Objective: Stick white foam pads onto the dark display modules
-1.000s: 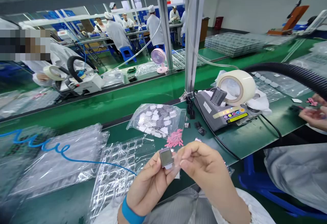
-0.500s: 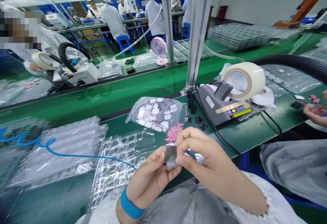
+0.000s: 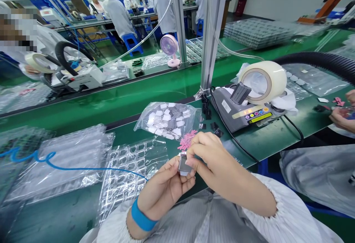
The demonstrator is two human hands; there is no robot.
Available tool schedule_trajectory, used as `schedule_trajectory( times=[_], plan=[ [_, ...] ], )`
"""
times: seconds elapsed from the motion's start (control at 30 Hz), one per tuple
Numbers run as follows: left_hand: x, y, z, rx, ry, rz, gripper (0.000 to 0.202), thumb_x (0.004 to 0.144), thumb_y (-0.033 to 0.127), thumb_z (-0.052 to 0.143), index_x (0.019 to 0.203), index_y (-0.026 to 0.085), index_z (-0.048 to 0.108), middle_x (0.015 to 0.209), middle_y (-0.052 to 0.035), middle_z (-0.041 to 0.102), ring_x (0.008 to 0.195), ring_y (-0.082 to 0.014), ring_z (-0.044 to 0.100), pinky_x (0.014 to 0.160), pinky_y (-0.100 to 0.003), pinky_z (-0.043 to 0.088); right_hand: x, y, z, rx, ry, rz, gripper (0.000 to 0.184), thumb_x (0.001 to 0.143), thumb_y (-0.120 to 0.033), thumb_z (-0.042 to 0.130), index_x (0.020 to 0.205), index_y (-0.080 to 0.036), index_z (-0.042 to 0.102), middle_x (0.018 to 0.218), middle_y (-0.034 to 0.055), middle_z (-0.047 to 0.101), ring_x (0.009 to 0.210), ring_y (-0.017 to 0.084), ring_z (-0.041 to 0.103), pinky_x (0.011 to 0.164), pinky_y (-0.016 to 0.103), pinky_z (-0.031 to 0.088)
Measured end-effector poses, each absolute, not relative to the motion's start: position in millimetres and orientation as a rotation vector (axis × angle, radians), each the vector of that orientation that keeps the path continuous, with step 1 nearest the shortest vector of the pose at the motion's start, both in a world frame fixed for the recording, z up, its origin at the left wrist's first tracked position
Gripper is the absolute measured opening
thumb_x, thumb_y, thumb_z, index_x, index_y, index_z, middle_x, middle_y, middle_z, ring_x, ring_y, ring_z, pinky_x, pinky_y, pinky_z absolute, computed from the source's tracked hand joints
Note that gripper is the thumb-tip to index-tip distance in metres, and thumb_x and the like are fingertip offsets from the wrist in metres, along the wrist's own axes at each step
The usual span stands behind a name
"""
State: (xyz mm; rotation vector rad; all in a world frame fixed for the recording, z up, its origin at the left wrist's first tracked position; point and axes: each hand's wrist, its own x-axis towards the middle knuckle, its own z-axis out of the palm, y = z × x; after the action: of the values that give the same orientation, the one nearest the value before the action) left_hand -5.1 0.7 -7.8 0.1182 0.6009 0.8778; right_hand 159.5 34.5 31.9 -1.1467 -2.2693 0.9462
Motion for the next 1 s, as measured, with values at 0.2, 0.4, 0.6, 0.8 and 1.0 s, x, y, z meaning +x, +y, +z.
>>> schedule_trajectory(
  times=[0.2, 0.4, 0.6, 0.8, 1.0],
  plan=[
    [-4, 0, -6, 0.113, 0.61, 0.865, 0.011, 0.083, 0.019, 0.052, 0.074, 0.013, 0.058, 0.072, -0.004, 0.062, 0.071, -0.0118, 0.061, 0.075, -0.027, 0.046, 153, 36, 22, -1.153, -2.341, 0.662, 0.017, 0.09, -0.018, 0.04, 0.075, -0.021, 0.049, 0.085, 0.002, 0.048, 0.087, 0.018, 0.045, 0.079, 0.037, 0.038],
    [-5, -7, -11, 0.197, 0.676, 0.911, 0.016, 0.074, 0.021, 0.064, 0.065, 0.015, 0.051, 0.064, 0.0022, 0.055, 0.064, -0.0083, 0.056, 0.073, -0.025, 0.045, 141, 27, -3, -1.119, -2.239, 0.263, 0.028, 0.089, -0.045, 0.043, 0.083, -0.018, 0.051, 0.081, 0.0031, 0.053, 0.08, 0.019, 0.049, 0.088, 0.046, 0.029],
    [-30, -15, -26, 0.92, 1.005, 0.724, 0.022, 0.076, 0.038, 0.056, 0.071, 0.017, 0.051, 0.067, -0.0014, 0.058, 0.066, -0.0144, 0.058, 0.069, -0.031, 0.047, 143, 21, -36, -1.053, -2.333, 0.634, 0.049, 0.092, -0.053, 0.024, 0.065, -0.02, 0.047, 0.057, -0.0019, 0.049, 0.055, 0.013, 0.044, 0.053, 0.026, 0.029],
    [-46, 19, -63, 1.443, 1.669, 0.83, 0.012, 0.079, 0.019, 0.047, 0.081, 0.021, 0.059, 0.098, -0.0082, 0.059, 0.106, -0.0265, 0.044, 0.099, -0.049, 0.021, 135, 29, -49, -1.198, -2.395, 0.624, 0.026, 0.094, -0.028, 0.035, 0.074, -0.019, 0.05, 0.067, 0.0001, 0.056, 0.062, 0.014, 0.051, 0.058, 0.026, 0.035],
    [-55, 14, -68, 1.548, 1.939, 0.828, 0.009, 0.074, 0.026, 0.058, 0.08, 0.025, 0.065, 0.115, -0.0095, 0.059, 0.113, -0.0332, 0.04, 0.098, -0.049, 0.02, 102, 40, -26, -1.129, -2.598, 0.572, 0.02, 0.09, -0.019, 0.043, 0.075, -0.018, 0.056, 0.072, 0.0019, 0.06, 0.068, 0.016, 0.054, 0.065, 0.03, 0.039]
  ],
)
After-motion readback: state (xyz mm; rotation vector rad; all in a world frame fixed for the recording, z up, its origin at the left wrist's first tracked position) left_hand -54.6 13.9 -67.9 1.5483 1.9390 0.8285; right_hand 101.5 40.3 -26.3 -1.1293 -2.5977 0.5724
